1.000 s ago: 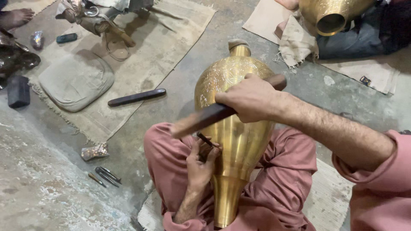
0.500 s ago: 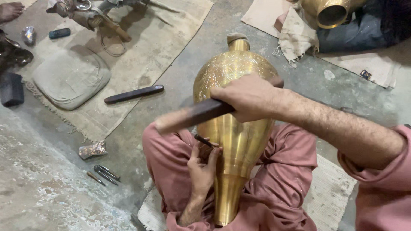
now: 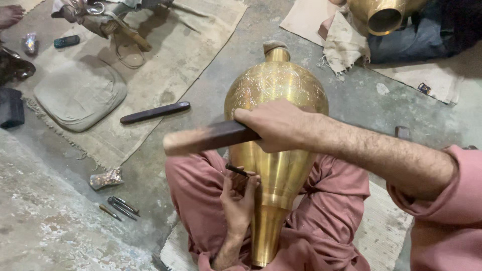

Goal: The person sits on the floor with a large brass vase held between their legs and engraves decorative patterns into its surface. They hold a small chisel against the brass with one hand and strike it with a wooden mallet held in the other hand, repositioning the chisel repeatedly to work across the vase body.

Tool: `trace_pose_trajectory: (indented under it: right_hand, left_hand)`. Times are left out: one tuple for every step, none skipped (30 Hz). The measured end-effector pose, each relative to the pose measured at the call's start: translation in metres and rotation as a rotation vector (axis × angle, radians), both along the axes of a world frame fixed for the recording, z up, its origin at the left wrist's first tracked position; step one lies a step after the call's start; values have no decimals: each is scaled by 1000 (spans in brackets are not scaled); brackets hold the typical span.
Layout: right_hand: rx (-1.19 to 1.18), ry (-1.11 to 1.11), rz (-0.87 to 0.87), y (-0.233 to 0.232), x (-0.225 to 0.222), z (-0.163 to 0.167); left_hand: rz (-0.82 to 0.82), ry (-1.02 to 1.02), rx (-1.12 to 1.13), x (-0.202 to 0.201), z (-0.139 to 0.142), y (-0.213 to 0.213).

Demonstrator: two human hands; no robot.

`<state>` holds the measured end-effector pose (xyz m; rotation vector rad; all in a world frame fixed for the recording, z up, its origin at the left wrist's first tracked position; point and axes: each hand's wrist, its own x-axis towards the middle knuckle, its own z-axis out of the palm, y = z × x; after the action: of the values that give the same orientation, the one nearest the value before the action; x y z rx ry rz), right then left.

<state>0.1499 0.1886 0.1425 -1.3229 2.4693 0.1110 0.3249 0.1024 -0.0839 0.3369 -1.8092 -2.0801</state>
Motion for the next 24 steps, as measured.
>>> trace_pose_trajectory:
  right_hand:
    - [-76, -52, -63, 0, 1, 0]
    - [26, 18, 11, -1, 3, 0]
    - [128, 90, 84, -1, 4, 0]
    - [232, 157, 153, -1, 5, 1]
    - [103, 119, 110, -1, 7, 1]
    - [-26, 84, 68, -1, 8, 2]
    - [-155, 52, 31, -1, 9, 2]
    - [-22, 113, 91, -1, 9, 3]
    - [111, 174, 149, -1, 10, 3]
    - [244, 234, 206, -1, 10, 4]
    - [125, 174, 184, -1, 10, 4]
    - [8, 110, 158, 0, 10, 4]
    - [-106, 50, 135, 0, 10, 5]
    - [-74, 62, 119, 0, 11, 4]
    - [-43, 73, 104, 1, 11, 4]
    - [-14, 83, 90, 1, 11, 4]
    - [55, 94, 117, 1, 11, 4]
    - [123, 105, 142, 2, 11, 4]
    - [194, 113, 164, 3, 12, 4]
    - [9, 52, 116, 3, 12, 4]
    - [-175, -6, 70, 5, 12, 4]
    - [-361, -63, 24, 6, 12, 4]
    - [-289, -36, 33, 7, 12, 4]
    - [-216, -7, 39, 9, 11, 4]
  left_hand:
    - [6, -23, -6, 1, 0, 1]
    - [13, -45, -14, 1, 0, 2]
    - [37, -38, 4, 1, 0, 3]
    - [58, -34, 24, 1, 1, 6]
    - [75, -35, 46, 2, 1, 8]
    - [73, -1, 20, 2, 2, 10]
    - [75, 36, -7, 1, 3, 11]
    - [77, 73, -37, 1, 3, 11]
    - [83, 64, -3, 2, 5, 12]
    - [88, 55, 31, 3, 6, 14]
    - [88, 42, 65, 4, 8, 15]
    - [91, -6, 34, 5, 9, 15]
    - [98, -51, 5, 6, 10, 14]
    - [110, -92, -24, 6, 11, 14]
    - [92, -69, -25, 7, 12, 14]
    - [74, -47, -27, 8, 12, 15]
    - [56, -24, -30, 8, 12, 15]
    - [77, -53, -25, 8, 12, 16]
    - [94, -84, -19, 8, 11, 17]
    - [112, -115, -11, 8, 9, 19]
    - [117, -89, -28, 7, 8, 20]
    - [124, -62, -48, 7, 6, 20]
    - [132, -32, -68, 6, 5, 19]
    - [109, -17, -96, 4, 3, 17]
